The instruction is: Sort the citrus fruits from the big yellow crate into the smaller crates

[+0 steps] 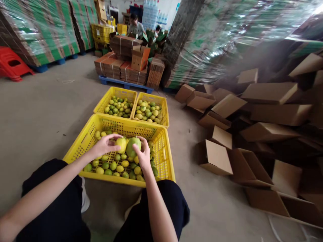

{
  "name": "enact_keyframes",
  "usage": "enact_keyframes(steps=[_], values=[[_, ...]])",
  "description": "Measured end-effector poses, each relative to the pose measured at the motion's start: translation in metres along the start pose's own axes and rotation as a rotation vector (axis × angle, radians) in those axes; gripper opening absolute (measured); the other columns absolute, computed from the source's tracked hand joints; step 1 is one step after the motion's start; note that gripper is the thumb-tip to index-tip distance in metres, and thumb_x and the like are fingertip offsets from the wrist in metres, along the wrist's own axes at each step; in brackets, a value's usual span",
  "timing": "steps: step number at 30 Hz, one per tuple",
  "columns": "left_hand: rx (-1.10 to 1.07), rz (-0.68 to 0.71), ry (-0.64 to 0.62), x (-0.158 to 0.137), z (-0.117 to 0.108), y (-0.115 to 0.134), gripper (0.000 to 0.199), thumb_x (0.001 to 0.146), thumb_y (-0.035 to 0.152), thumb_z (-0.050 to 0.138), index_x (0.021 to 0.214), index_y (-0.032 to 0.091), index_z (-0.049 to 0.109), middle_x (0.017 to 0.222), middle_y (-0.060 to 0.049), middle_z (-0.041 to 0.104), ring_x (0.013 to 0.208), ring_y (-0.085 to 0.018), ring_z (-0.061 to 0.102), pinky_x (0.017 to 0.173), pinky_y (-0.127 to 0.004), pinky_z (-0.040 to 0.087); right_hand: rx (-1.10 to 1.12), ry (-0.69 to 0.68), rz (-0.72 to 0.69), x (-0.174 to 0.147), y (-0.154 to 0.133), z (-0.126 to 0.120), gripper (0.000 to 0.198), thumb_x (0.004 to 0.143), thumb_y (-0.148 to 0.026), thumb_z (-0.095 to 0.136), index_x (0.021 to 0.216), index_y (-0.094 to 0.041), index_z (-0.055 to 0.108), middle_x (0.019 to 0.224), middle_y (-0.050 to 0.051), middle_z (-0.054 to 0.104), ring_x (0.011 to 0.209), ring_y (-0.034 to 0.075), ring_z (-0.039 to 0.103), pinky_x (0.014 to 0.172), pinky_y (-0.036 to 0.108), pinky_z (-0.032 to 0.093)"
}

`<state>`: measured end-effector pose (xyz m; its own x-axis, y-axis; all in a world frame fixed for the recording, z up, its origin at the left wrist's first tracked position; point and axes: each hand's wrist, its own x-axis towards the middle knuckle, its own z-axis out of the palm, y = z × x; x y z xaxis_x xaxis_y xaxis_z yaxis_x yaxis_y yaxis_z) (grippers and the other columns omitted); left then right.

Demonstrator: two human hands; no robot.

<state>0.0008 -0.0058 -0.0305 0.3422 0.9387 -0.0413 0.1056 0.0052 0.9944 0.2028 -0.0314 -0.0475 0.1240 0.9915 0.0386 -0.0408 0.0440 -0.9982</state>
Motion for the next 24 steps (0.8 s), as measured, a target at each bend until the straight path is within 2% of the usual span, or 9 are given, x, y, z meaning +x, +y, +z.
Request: enact_keyframes(steps=[2,4,6,8,11,14,17,20,24], values=[[-0.256,-0.271,-0.069,0.003,0.001,-0.001,0.058,0.067,0.052,0.082,0.108,0.015,0.066,0.094,-0.008,0.068,0.074,-0.018,0.068,0.065,-0.029,0.058,0.148,-0.049,0.212,0.000,0.004,0.003,0.050,0.073,-0.066,0.065,0.094,-0.021,0.067,0.080,0.005,0.071,0.074,0.023,0.067,0.054,0.030,0.054],[-0.446,-0.482,-0.073,0.005,0.004,-0.005,0.051,0.074,0.054,0.076,0.101,0.012,0.067,0.080,-0.007,0.069,0.064,-0.014,0.067,0.058,-0.023,0.056,0.284,-0.133,0.449,0.001,0.007,0.006,0.057,0.072,-0.074,0.059,0.084,-0.019,0.067,0.064,0.005,0.067,0.053,0.020,0.061,0.036,0.028,0.043],[-0.573,-0.608,-0.036,0.008,0.007,-0.010,0.044,0.081,0.053,0.071,0.094,0.011,0.066,0.072,-0.008,0.069,0.057,-0.012,0.065,0.054,-0.019,0.054,0.377,-0.163,0.588,0.002,0.011,0.010,0.060,0.070,-0.077,0.058,0.077,-0.019,0.066,0.054,0.004,0.062,0.041,0.017,0.053,0.030,0.027,0.036],[-0.651,-0.636,0.005,0.010,0.009,-0.014,0.041,0.082,0.050,0.071,0.092,0.011,0.065,0.072,-0.008,0.069,0.058,-0.012,0.065,0.055,-0.019,0.054,0.407,-0.124,0.600,0.005,0.013,0.012,0.056,0.069,-0.075,0.062,0.077,-0.019,0.065,0.054,0.003,0.062,0.040,0.016,0.051,0.031,0.028,0.038],[-0.643,-0.498,0.046,0.011,0.009,-0.016,0.044,0.070,0.046,0.082,0.095,0.015,0.064,0.083,-0.007,0.070,0.068,-0.014,0.067,0.063,-0.023,0.056,0.368,-0.027,0.488,0.006,0.017,0.013,0.048,0.067,-0.066,0.071,0.086,-0.022,0.064,0.070,0.003,0.068,0.058,0.020,0.062,0.041,0.029,0.047],[-0.467,-0.174,0.108,0.012,0.009,-0.015,0.055,0.052,0.031,0.093,0.096,0.018,0.064,0.100,-0.004,0.068,0.085,-0.015,0.066,0.074,-0.026,0.056,0.266,0.069,0.264,0.006,0.018,0.013,0.045,0.068,-0.057,0.075,0.095,-0.025,0.060,0.088,0.001,0.069,0.079,0.021,0.066,0.060,0.030,0.055],[-0.365,0.067,0.149,0.013,0.012,-0.013,0.057,0.048,0.020,0.093,0.096,0.019,0.062,0.109,-0.005,0.065,0.104,-0.019,0.061,0.084,-0.028,0.054,0.171,0.133,0.004,0.005,0.014,0.011,0.049,0.065,-0.044,0.082,0.102,-0.026,0.056,0.099,-0.001,0.066,0.088,0.018,0.065,0.077,0.031,0.055],[-0.395,0.108,0.134,0.015,0.014,-0.015,0.053,0.051,0.018,0.091,0.095,0.019,0.062,0.112,-0.007,0.066,0.107,-0.022,0.061,0.085,-0.031,0.054,0.115,0.158,-0.155,0.004,0.008,0.008,0.057,0.055,-0.032,0.089,0.101,-0.027,0.055,0.106,0.000,0.063,0.094,0.018,0.063,0.084,0.031,0.053],[-0.492,0.007,0.111,0.014,0.014,-0.021,0.046,0.059,0.025,0.088,0.098,0.016,0.067,0.107,-0.008,0.070,0.092,-0.019,0.067,0.079,-0.030,0.056,0.112,0.138,-0.098,0.004,0.006,0.003,0.048,0.057,-0.034,0.087,0.097,-0.024,0.062,0.099,0.001,0.068,0.092,0.019,0.063,0.083,0.032,0.051]])
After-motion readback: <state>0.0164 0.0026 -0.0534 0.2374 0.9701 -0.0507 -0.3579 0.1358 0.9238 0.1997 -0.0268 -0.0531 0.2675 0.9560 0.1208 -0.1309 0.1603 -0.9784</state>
